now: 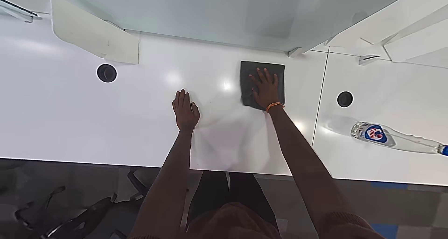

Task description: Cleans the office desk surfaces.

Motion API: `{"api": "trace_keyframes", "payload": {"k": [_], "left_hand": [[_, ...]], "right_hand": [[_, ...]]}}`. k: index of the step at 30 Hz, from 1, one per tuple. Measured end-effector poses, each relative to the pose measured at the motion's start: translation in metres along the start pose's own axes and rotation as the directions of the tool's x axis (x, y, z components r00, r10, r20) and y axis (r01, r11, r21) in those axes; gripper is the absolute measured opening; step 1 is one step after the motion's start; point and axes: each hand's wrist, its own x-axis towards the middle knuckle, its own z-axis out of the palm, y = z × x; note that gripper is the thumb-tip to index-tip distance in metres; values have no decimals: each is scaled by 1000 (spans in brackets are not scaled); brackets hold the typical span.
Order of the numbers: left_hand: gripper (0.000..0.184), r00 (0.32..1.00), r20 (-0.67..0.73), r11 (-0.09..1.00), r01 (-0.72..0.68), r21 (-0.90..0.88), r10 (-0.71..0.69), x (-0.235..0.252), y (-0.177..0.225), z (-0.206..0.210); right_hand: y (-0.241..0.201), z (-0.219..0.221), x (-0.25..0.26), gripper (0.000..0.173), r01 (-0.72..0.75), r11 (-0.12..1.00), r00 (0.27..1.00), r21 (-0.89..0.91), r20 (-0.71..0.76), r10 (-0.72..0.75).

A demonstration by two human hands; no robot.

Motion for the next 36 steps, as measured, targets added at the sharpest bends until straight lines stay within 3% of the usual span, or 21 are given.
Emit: {"api": "trace_keyframes", "payload": {"k": [4, 7, 11, 14, 18, 22, 26, 31, 36], "left_hand": [[52, 1000, 0, 1000, -5, 6, 5, 0, 1, 0], [53, 1000, 13, 1000, 7, 2, -7, -1, 1, 0], [52, 1000, 14, 1000, 7, 10, -7, -1, 1, 1], [53, 1000, 27, 1000, 8, 16, -9, -2, 3, 0], [56, 999, 47, 1000, 9, 14, -10, -3, -1, 2], [58, 999, 35, 998, 2, -68, 0, -4, -2, 1], [59, 1000, 29, 989, 2, -148, 2, -5, -5, -1], [59, 1000, -16, 970, 0, -244, -4, -5, -5, -4], [57, 998, -68, 934, -13, -358, -12, -7, -6, -7]], "right_hand": [[43, -5, -38, 57, -154, 977, 983, 148, -78, 167], [38, 9, -95, 55, -197, 960, 965, 201, -134, 226], [-25, 28, -154, 52, -344, 912, 916, 222, -135, 378], [-98, 35, -165, 60, -301, 938, 945, 171, -80, 318], [-171, 33, -125, 77, -170, 981, 977, 94, 147, 156], [-194, 31, -80, 85, -24, 997, 961, 76, 278, 2], [-211, 31, -37, 84, 47, 996, 953, 77, 295, -68], [-228, 31, 21, 82, 88, 992, 980, 86, 170, -102], [-246, 29, 76, 87, 39, 999, 994, 27, 101, -41]]}}
